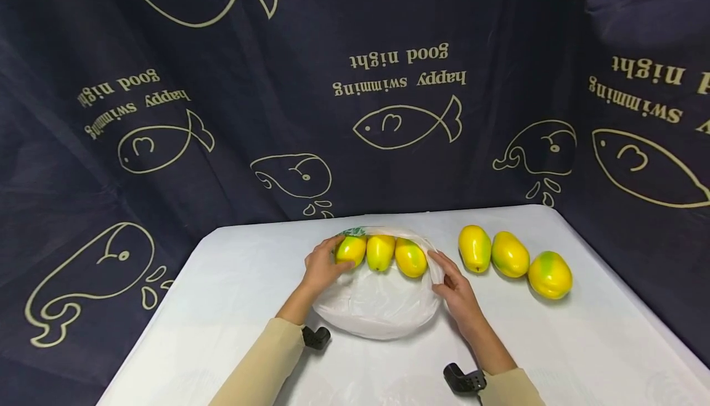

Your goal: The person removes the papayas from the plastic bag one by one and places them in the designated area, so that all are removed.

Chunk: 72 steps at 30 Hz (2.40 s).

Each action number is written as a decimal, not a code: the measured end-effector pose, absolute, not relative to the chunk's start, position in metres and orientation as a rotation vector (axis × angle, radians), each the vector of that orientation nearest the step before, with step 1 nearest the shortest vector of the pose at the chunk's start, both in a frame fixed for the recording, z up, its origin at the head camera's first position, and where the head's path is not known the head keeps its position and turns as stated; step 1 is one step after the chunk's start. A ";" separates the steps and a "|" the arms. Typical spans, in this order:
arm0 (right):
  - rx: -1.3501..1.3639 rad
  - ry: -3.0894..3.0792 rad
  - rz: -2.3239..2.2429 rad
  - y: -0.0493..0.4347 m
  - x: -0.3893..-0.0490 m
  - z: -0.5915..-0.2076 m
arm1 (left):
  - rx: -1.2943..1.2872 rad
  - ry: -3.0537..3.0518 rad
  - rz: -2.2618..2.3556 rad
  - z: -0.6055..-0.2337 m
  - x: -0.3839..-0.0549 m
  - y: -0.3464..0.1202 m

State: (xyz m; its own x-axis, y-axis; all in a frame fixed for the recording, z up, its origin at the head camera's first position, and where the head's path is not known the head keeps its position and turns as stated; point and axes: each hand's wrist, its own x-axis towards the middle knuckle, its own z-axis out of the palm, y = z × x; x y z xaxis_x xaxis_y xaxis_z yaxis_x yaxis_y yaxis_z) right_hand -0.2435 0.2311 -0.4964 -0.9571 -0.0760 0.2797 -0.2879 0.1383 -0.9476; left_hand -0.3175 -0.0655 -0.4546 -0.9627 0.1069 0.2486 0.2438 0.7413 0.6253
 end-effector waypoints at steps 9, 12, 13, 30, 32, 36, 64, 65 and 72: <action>0.375 -2.245 1.923 0.230 -0.243 -0.495 | -0.260 -2.721 -0.940 -0.462 -0.322 -0.064; 0.364 -2.251 1.930 0.230 -0.242 -0.495 | -0.253 -2.718 -0.962 -0.461 -0.322 -0.064; 0.361 -2.253 1.932 0.230 -0.242 -0.495 | -0.251 -2.718 -0.967 -0.461 -0.322 -0.064; 0.338 -2.289 1.935 0.230 -0.242 -0.493 | -0.299 -2.641 -1.069 -0.455 -0.313 -0.073; 0.332 -2.294 1.941 0.230 -0.242 -0.492 | -0.303 -2.625 -1.077 -0.455 -0.311 -0.074; 0.332 -2.293 1.956 0.230 -0.243 -0.492 | -0.312 -2.584 -1.113 -0.452 -0.307 -0.078; 0.339 -2.296 1.941 0.231 -0.243 -0.496 | -0.197 -2.244 -1.492 -0.432 -0.291 -0.122; 0.339 -2.292 1.940 0.231 -0.243 -0.496 | -0.179 -2.239 -1.497 -0.433 -0.291 -0.125; 0.332 -2.296 1.918 0.231 -0.242 -0.494 | -0.066 -2.216 -1.518 -0.442 -0.295 -0.144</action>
